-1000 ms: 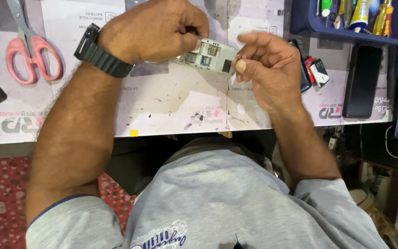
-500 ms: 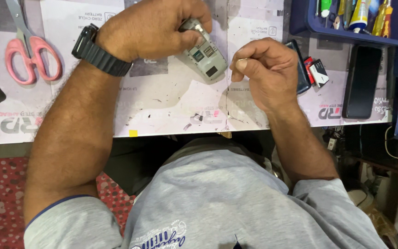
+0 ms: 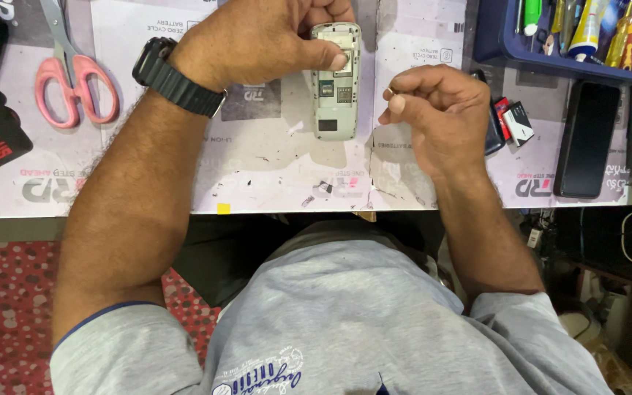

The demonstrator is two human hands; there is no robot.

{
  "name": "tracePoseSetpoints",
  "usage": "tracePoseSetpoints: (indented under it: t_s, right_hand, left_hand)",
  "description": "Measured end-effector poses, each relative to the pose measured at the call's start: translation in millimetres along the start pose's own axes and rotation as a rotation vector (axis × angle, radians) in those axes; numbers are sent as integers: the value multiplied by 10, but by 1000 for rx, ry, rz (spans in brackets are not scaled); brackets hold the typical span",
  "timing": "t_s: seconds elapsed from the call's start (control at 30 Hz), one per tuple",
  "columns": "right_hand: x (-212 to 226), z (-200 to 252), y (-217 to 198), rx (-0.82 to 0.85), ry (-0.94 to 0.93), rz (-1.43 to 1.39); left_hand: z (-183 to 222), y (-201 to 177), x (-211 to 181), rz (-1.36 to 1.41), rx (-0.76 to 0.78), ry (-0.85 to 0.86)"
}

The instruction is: The person disassembles a feature phone, uses a small tool to work on the internal circuit board, and then reattaches the back casing and tests the device by turning it on.

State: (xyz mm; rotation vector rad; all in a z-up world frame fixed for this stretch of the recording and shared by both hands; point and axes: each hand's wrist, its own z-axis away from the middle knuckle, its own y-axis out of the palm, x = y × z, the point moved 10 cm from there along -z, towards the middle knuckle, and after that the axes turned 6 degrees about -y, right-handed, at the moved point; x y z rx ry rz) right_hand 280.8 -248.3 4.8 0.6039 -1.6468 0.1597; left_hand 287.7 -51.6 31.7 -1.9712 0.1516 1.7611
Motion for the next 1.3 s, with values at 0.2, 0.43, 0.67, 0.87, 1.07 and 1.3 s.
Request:
tracePoseSetpoints:
  t_s: [0.2,0.43,0.67,0.87,1.07,1.3]
  right_hand:
    - [11,23,167,96,-8,65]
    - [-284,112,335,160,219,147]
    - [-252,-27,309,-49,190,-45]
    - [82,-86,144,-123,3,309]
    - [616,-280,220,-34,-175,284]
    - [724,-344,531,247,-301,732]
  left_hand:
    - [-2,-5,-22,-63,-41,11]
    - [-43,150,9,227,53,84]
    - [42,164,-173,138,33,310]
    - [-63,126,-42,183,-55,45]
    - [-62,187,65,365,-3,-128]
    - [-69,340,111,525,145,-163]
